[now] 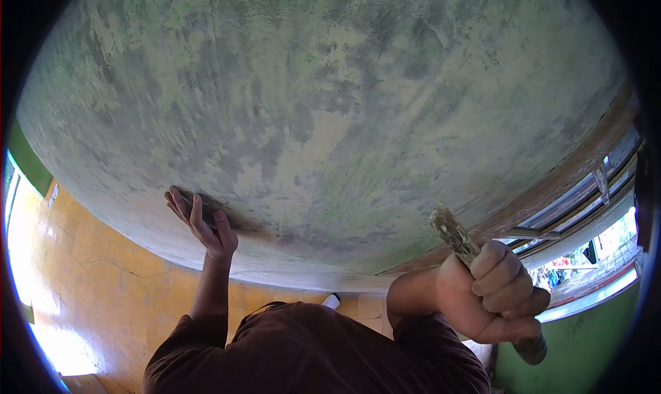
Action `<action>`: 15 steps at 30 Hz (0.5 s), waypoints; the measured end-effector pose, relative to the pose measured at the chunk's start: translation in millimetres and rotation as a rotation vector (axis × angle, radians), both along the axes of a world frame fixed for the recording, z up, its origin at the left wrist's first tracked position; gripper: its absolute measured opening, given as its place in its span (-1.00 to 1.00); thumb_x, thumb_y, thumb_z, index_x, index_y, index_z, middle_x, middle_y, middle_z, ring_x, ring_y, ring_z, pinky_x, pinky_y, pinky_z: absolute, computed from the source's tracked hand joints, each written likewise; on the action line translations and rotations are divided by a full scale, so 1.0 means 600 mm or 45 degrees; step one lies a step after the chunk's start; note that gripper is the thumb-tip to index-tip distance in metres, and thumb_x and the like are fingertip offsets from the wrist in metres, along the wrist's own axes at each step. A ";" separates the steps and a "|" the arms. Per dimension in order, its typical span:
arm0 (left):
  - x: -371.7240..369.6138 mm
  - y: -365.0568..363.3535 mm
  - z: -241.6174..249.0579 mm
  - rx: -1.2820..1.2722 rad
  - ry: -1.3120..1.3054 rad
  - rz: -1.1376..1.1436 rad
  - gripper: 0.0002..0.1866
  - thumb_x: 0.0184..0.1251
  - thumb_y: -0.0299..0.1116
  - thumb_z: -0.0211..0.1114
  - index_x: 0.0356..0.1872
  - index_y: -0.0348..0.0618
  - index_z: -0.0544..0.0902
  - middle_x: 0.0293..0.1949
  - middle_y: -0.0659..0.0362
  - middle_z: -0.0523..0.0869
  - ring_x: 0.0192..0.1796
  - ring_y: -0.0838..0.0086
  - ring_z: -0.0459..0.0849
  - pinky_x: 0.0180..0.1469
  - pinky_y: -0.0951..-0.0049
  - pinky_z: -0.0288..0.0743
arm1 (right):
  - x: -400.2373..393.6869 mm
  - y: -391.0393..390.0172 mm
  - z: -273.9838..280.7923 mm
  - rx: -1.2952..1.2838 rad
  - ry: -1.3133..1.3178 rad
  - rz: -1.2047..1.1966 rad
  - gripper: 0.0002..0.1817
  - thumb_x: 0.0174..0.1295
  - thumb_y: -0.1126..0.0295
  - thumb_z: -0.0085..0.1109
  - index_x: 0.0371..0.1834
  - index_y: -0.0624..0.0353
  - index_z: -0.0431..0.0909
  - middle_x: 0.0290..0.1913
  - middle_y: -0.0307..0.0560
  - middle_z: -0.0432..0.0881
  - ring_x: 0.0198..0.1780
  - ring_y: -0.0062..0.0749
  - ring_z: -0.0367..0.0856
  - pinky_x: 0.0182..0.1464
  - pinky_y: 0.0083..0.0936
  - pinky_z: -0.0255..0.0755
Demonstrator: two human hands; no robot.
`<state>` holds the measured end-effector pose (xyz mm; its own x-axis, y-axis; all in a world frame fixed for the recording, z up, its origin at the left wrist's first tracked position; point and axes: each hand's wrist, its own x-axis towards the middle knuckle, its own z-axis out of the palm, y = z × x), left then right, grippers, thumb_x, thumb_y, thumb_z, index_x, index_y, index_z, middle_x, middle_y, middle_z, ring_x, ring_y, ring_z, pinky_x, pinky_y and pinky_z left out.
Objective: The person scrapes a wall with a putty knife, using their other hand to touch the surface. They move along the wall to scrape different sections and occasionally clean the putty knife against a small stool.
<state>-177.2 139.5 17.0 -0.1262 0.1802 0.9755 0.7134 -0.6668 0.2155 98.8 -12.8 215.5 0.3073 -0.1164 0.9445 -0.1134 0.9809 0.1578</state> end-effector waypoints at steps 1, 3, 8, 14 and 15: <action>-0.001 -0.001 0.000 0.005 0.012 0.004 -0.52 0.39 -0.34 -0.01 0.30 -0.25 0.29 0.45 -0.32 0.05 0.51 -0.21 -0.10 0.45 -0.22 -0.36 | -0.001 0.013 -0.002 -0.002 0.001 0.002 -0.69 0.43 0.17 -0.03 -0.42 0.06 0.23 -0.70 -0.30 0.24 -0.74 -0.66 0.04 -0.64 -0.58 -0.08; -0.003 0.000 -0.004 -0.004 0.009 0.000 -0.52 0.39 -0.33 -0.01 0.30 -0.25 0.29 0.45 -0.32 0.05 0.51 -0.21 -0.10 0.45 -0.22 -0.36 | -0.002 0.046 -0.009 -0.211 -0.101 -0.063 -0.67 0.43 0.10 -0.06 -0.42 0.05 0.25 -0.71 -0.33 0.24 -0.75 -0.66 0.03 -0.63 -0.61 -0.07; -0.002 0.000 -0.002 -0.001 0.016 0.016 -0.51 0.39 -0.32 -0.01 0.30 -0.25 0.29 0.44 -0.32 0.05 0.51 -0.21 -0.09 0.45 -0.22 -0.35 | -0.003 0.005 -0.001 -0.142 -0.119 -0.031 -0.70 0.43 0.16 -0.04 -0.40 0.06 0.25 -0.68 -0.32 0.27 -0.74 -0.65 0.04 -0.62 -0.59 -0.05; -0.003 0.002 -0.005 0.013 0.013 0.010 -0.51 0.39 -0.32 -0.02 0.30 -0.26 0.29 0.44 -0.33 0.05 0.51 -0.22 -0.09 0.45 -0.23 -0.35 | -0.002 0.032 -0.004 -0.275 -0.134 0.030 -0.69 0.43 0.12 -0.07 -0.40 0.05 0.24 -0.68 -0.34 0.23 -0.73 -0.64 0.04 -0.60 -0.59 -0.05; -0.004 0.001 -0.005 0.016 0.020 0.009 -0.51 0.39 -0.32 -0.02 0.30 -0.26 0.29 0.44 -0.33 0.05 0.51 -0.23 -0.09 0.45 -0.24 -0.35 | -0.004 0.020 -0.003 -0.271 -0.133 0.028 -0.69 0.43 0.12 -0.07 -0.40 0.05 0.24 -0.68 -0.34 0.23 -0.73 -0.64 0.04 -0.60 -0.59 -0.05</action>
<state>-179.7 140.0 13.7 -0.1123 0.1671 0.9795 0.7214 -0.6642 0.1960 96.4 -0.5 213.9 0.2069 0.0943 0.9738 -0.1402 0.9879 -0.0659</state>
